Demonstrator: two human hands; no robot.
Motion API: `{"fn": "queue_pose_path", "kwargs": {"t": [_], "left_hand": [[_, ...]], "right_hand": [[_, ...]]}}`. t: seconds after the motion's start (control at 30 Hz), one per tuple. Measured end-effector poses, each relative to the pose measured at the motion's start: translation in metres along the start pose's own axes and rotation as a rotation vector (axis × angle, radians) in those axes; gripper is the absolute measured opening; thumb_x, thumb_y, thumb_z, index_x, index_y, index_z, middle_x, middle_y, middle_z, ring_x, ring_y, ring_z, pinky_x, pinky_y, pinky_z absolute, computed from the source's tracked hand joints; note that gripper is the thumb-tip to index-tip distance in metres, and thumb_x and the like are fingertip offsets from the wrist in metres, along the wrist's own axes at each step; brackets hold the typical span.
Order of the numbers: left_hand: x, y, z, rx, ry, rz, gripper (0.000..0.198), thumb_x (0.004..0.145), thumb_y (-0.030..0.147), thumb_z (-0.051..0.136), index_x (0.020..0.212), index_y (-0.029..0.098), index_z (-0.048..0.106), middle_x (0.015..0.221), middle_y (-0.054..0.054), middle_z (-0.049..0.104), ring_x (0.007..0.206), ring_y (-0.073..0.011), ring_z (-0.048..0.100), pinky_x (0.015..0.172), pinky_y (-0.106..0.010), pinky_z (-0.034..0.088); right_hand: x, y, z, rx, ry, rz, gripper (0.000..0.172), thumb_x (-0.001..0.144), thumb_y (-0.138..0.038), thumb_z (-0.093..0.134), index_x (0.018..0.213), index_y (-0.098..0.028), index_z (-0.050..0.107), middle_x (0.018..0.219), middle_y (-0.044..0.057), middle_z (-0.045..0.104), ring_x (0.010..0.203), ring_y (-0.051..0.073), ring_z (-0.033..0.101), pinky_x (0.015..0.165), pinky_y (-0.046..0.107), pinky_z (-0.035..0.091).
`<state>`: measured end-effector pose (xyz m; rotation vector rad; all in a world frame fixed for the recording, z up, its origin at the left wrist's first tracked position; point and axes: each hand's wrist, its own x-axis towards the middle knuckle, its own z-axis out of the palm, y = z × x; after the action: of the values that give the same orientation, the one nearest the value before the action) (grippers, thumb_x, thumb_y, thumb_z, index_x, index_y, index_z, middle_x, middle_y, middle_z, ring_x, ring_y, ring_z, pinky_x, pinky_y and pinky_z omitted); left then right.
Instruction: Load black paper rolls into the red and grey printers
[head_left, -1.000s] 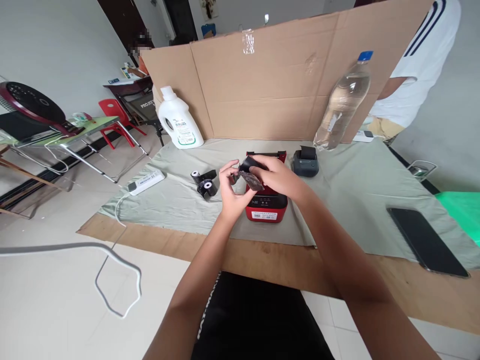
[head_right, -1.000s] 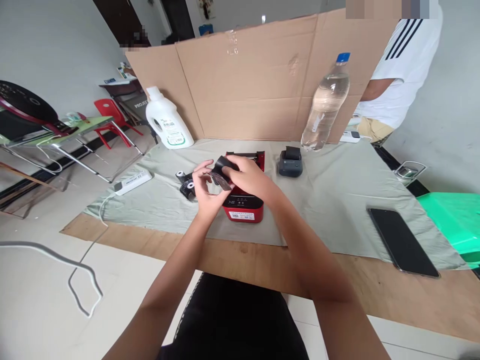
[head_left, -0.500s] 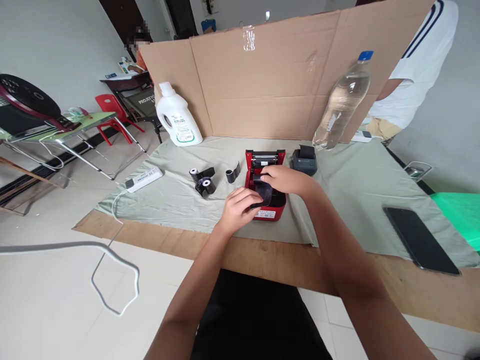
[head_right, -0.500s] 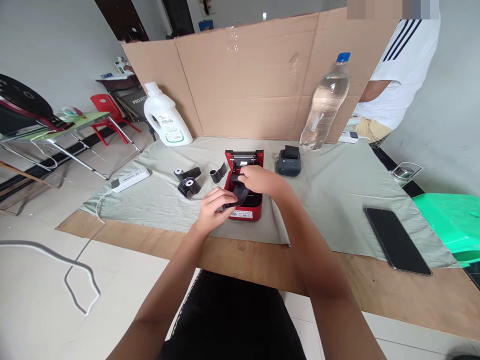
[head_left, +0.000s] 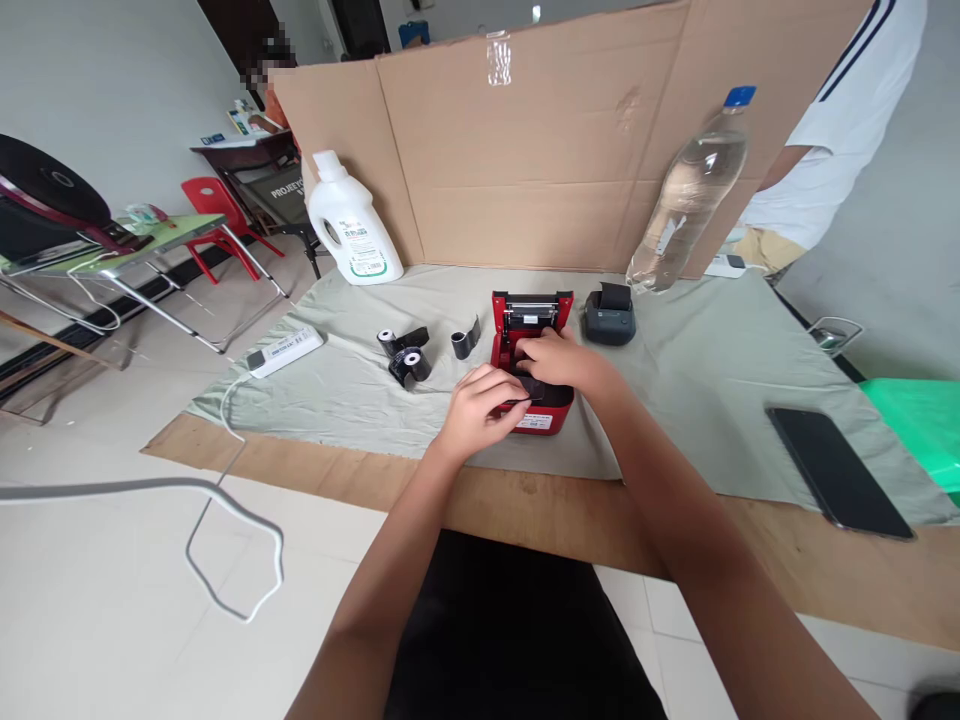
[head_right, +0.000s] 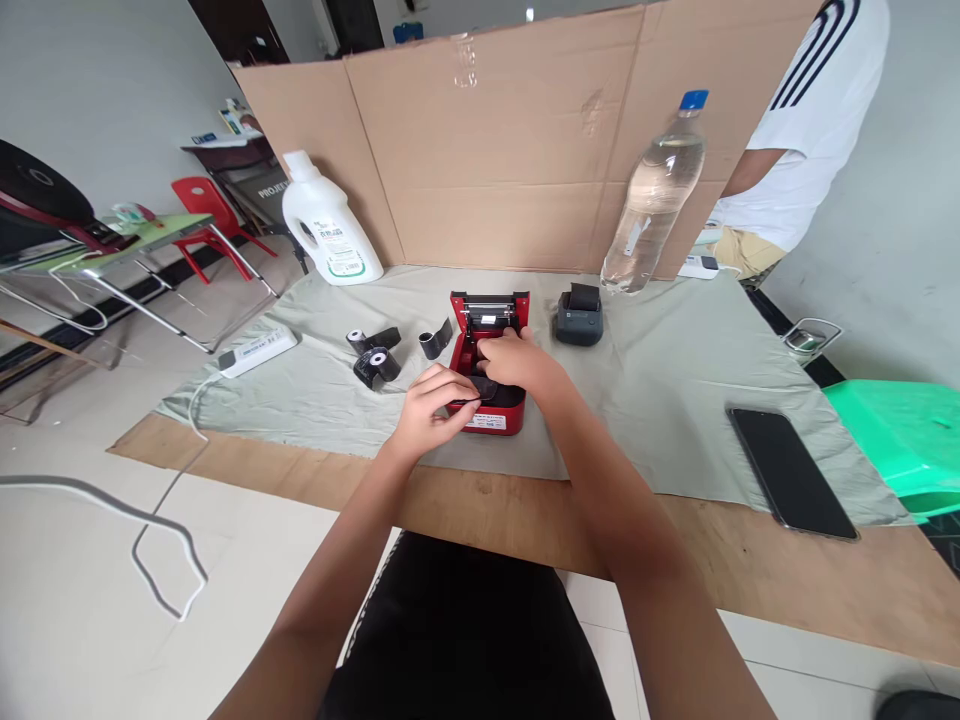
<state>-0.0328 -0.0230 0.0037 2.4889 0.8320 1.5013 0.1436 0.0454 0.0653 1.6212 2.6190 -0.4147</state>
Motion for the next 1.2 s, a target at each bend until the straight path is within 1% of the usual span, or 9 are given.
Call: {"fn": "queue_pose_path", "kwargs": {"t": [0.1, 0.27, 0.57, 0.73, 0.8, 0.9, 0.93, 1.03, 1.2], "left_hand": [[0.001, 0.001, 0.0, -0.013, 0.004, 0.008, 0.004, 0.089, 0.021, 0.071, 0.088, 0.025, 0.071, 0.088, -0.002, 0.077, 0.082, -0.0189, 0.066, 0.078, -0.035, 0.05], [0.0, 0.0, 0.0, 0.002, -0.007, -0.007, 0.003, 0.089, 0.023, 0.071, 0.087, 0.026, 0.072, 0.088, -0.003, 0.077, 0.082, -0.0191, 0.065, 0.077, -0.036, 0.05], [-0.001, -0.001, 0.001, 0.019, 0.007, 0.003, 0.004, 0.089, 0.025, 0.07, 0.086, 0.026, 0.073, 0.088, -0.003, 0.076, 0.081, -0.019, 0.064, 0.076, -0.035, 0.051], [-0.003, 0.0, -0.001, 0.054, 0.029, 0.057, 0.005, 0.089, 0.021, 0.07, 0.09, 0.026, 0.07, 0.089, -0.002, 0.076, 0.081, -0.0184, 0.063, 0.075, -0.034, 0.049], [-0.002, 0.001, -0.002, 0.072, 0.043, 0.074, 0.005, 0.089, 0.021, 0.07, 0.09, 0.026, 0.07, 0.088, -0.002, 0.075, 0.079, -0.0182, 0.062, 0.074, -0.034, 0.048], [-0.002, 0.003, -0.003, 0.086, 0.047, 0.082, 0.005, 0.09, 0.023, 0.068, 0.088, 0.026, 0.069, 0.086, -0.002, 0.075, 0.077, -0.0179, 0.061, 0.072, -0.034, 0.047], [-0.002, 0.003, -0.003, 0.089, 0.045, 0.086, 0.005, 0.091, 0.023, 0.068, 0.087, 0.027, 0.07, 0.086, -0.001, 0.074, 0.077, -0.0178, 0.061, 0.072, -0.034, 0.047], [-0.004, 0.001, -0.001, 0.12, 0.042, 0.116, 0.007, 0.093, 0.023, 0.066, 0.089, 0.027, 0.07, 0.086, -0.001, 0.075, 0.076, -0.0172, 0.063, 0.073, -0.034, 0.047], [-0.006, -0.002, 0.003, 0.186, 0.047, 0.179, 0.007, 0.094, 0.022, 0.067, 0.093, 0.028, 0.072, 0.087, 0.0, 0.077, 0.076, -0.0166, 0.065, 0.071, -0.034, 0.046]], "right_hand": [[0.0, 0.0, -0.004, 0.007, -0.043, 0.004, 0.022, 0.095, -0.027, 0.052, 0.105, -0.021, 0.07, 0.108, 0.016, 0.071, 0.117, 0.035, 0.056, 0.102, 0.047, 0.035], [-0.001, -0.006, -0.011, 0.034, -0.062, 0.033, 0.019, 0.085, -0.014, 0.06, 0.099, -0.021, 0.071, 0.1, 0.011, 0.074, 0.104, 0.03, 0.064, 0.105, 0.046, 0.032], [0.001, -0.005, -0.002, 0.12, 0.132, 0.047, 0.019, 0.083, -0.007, 0.06, 0.09, -0.02, 0.072, 0.099, 0.009, 0.078, 0.102, 0.025, 0.067, 0.097, 0.04, 0.037], [-0.021, 0.007, -0.028, 0.408, 0.123, -0.178, 0.019, 0.086, -0.015, 0.06, 0.087, -0.023, 0.077, 0.091, 0.003, 0.078, 0.083, 0.019, 0.067, 0.077, 0.031, 0.043], [-0.035, 0.012, -0.042, 0.475, 0.221, -0.217, 0.022, 0.09, -0.022, 0.059, 0.097, -0.024, 0.079, 0.098, 0.003, 0.078, 0.087, 0.021, 0.067, 0.081, 0.033, 0.045], [-0.045, 0.015, -0.05, 0.376, 0.493, -0.119, 0.034, 0.096, -0.026, 0.051, 0.118, -0.021, 0.076, 0.119, 0.009, 0.074, 0.11, 0.029, 0.062, 0.098, 0.042, 0.042], [-0.043, 0.016, -0.049, 0.324, 0.545, -0.077, 0.038, 0.097, -0.024, 0.047, 0.125, -0.02, 0.072, 0.127, 0.012, 0.071, 0.119, 0.032, 0.058, 0.104, 0.046, 0.038], [-0.032, 0.019, -0.042, 0.231, 0.539, 0.0, 0.043, 0.097, -0.02, 0.042, 0.133, -0.017, 0.066, 0.138, 0.016, 0.064, 0.13, 0.035, 0.05, 0.11, 0.052, 0.03], [-0.028, 0.019, -0.038, 0.217, 0.475, -0.013, 0.035, 0.093, -0.018, 0.046, 0.12, -0.021, 0.068, 0.127, 0.013, 0.066, 0.117, 0.032, 0.054, 0.104, 0.049, 0.032]]}}
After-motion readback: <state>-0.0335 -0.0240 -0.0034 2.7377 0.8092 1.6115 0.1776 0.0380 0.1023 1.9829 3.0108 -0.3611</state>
